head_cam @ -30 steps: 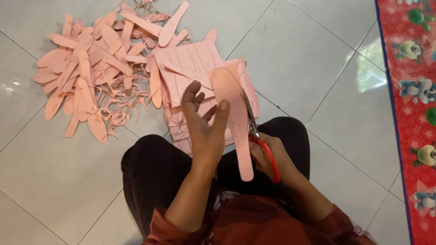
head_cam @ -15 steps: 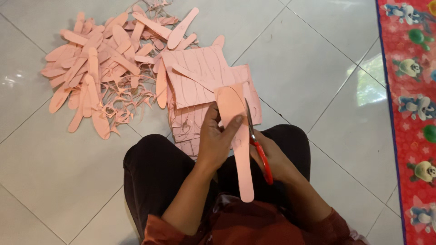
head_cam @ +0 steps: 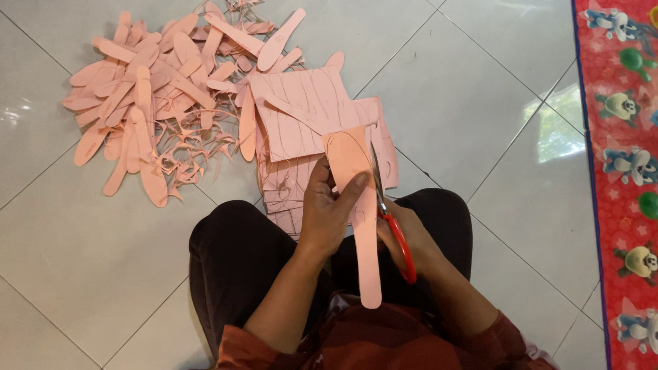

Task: The person sits on the floor and uses red-handled scissors to cut elongated oval shapes from a stack of pink foam sheets. They follow pre-drawn outlines, rotate the sheets to cut along curves, and place finished pieces into a growing pile on the left.

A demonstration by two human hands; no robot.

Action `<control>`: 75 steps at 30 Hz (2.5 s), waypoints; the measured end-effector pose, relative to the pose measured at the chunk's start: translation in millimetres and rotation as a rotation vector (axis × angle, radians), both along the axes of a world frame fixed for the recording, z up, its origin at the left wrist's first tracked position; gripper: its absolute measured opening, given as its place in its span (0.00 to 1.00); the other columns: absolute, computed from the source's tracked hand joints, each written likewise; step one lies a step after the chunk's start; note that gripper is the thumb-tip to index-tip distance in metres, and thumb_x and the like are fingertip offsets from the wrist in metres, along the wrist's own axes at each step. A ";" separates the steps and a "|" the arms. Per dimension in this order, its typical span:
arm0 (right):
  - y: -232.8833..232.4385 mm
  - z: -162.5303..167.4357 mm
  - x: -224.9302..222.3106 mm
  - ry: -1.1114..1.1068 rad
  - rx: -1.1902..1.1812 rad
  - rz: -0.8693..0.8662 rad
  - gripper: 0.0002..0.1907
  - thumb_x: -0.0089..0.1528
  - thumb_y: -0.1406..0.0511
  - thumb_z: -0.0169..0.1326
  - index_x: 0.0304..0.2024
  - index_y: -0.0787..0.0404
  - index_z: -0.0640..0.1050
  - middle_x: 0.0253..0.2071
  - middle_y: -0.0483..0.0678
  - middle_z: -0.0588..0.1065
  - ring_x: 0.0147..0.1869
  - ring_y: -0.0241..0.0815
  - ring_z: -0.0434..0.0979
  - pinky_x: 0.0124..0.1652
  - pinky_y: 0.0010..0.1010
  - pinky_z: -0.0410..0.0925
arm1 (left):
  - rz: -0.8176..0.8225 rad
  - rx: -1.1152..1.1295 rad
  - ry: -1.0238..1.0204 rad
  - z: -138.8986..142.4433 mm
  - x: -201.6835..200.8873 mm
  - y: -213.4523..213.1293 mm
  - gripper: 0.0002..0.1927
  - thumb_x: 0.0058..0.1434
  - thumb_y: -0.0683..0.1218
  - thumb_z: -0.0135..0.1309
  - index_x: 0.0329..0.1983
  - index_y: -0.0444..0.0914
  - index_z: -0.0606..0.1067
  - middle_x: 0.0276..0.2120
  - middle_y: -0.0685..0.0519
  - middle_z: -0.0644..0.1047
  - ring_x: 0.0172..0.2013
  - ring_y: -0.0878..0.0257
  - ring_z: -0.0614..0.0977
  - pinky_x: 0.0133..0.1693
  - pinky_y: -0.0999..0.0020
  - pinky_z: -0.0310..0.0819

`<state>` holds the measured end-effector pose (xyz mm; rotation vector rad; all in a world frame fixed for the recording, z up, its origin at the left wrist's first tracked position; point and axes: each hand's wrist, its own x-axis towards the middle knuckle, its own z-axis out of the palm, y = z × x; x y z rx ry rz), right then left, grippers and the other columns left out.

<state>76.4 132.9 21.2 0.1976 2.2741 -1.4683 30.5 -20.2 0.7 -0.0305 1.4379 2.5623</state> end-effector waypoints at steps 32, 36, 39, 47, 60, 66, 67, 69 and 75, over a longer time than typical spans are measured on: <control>10.3 0.2 2.7 0.086 -0.041 0.126 0.29 0.67 0.45 0.42 0.44 0.65 0.76 0.24 0.45 0.69 0.28 0.37 0.69 0.31 0.29 0.67 | 0.043 -0.172 0.011 10.0 -5.6 -13.3 0.18 0.67 0.43 0.55 0.57 0.31 0.70 0.45 0.49 0.78 0.40 0.67 0.81 0.38 0.73 0.81; 10.1 -1.9 -6.3 0.452 -0.115 0.248 0.33 0.73 0.45 0.40 0.55 0.71 0.69 0.39 0.48 0.75 0.42 0.40 0.75 0.41 0.32 0.68 | 0.017 -0.053 0.092 14.5 -1.2 -6.5 0.17 0.69 0.42 0.55 0.58 0.31 0.70 0.47 0.49 0.78 0.45 0.69 0.81 0.45 0.74 0.81; 10.1 -2.7 -6.2 0.236 -0.055 0.173 0.33 0.66 0.43 0.40 0.55 0.65 0.70 0.33 0.46 0.75 0.35 0.38 0.74 0.37 0.31 0.69 | -0.015 -0.118 0.009 15.7 -1.0 -8.3 0.15 0.68 0.42 0.54 0.56 0.32 0.71 0.45 0.50 0.79 0.41 0.68 0.82 0.40 0.73 0.81; 8.0 2.3 1.2 0.122 -0.010 0.073 0.29 0.66 0.45 0.42 0.43 0.65 0.76 0.21 0.43 0.70 0.24 0.34 0.68 0.26 0.28 0.65 | -0.024 -0.009 0.058 13.8 -0.2 -9.4 0.17 0.69 0.42 0.55 0.58 0.32 0.70 0.47 0.51 0.78 0.45 0.68 0.81 0.45 0.72 0.80; 17.5 -8.0 6.7 0.027 0.060 -0.013 0.30 0.65 0.45 0.47 0.30 0.66 0.73 0.20 0.42 0.66 0.22 0.33 0.66 0.23 0.29 0.67 | -0.034 -0.118 0.109 12.0 -4.5 -16.5 0.18 0.68 0.44 0.56 0.59 0.32 0.72 0.47 0.51 0.79 0.48 0.68 0.79 0.49 0.73 0.77; 19.6 2.4 2.6 0.094 0.057 0.092 0.28 0.65 0.44 0.43 0.37 0.62 0.75 0.21 0.45 0.70 0.25 0.36 0.69 0.28 0.31 0.66 | -0.182 -0.177 0.028 17.9 -3.1 -18.7 0.17 0.66 0.45 0.57 0.55 0.32 0.74 0.45 0.51 0.79 0.40 0.67 0.83 0.40 0.70 0.82; 19.3 3.7 1.5 0.142 0.032 0.108 0.28 0.66 0.44 0.42 0.41 0.62 0.74 0.23 0.45 0.71 0.27 0.36 0.69 0.29 0.31 0.66 | -0.190 -0.207 0.030 18.6 -2.1 -17.4 0.17 0.66 0.45 0.57 0.55 0.33 0.74 0.45 0.51 0.79 0.40 0.68 0.82 0.40 0.71 0.82; 18.1 4.5 -0.4 0.241 -0.019 0.142 0.28 0.67 0.45 0.41 0.48 0.62 0.72 0.27 0.44 0.72 0.30 0.36 0.70 0.32 0.30 0.67 | -0.203 -0.267 0.037 19.4 -1.1 -15.1 0.17 0.66 0.45 0.57 0.56 0.34 0.74 0.45 0.51 0.80 0.40 0.68 0.82 0.40 0.71 0.81; 19.3 -2.3 2.3 0.111 0.031 0.073 0.26 0.67 0.47 0.40 0.37 0.62 0.73 0.24 0.44 0.71 0.27 0.36 0.71 0.29 0.30 0.67 | -0.218 -0.269 0.053 17.0 -3.0 -14.6 0.19 0.65 0.44 0.57 0.57 0.34 0.73 0.46 0.52 0.79 0.42 0.69 0.82 0.41 0.72 0.81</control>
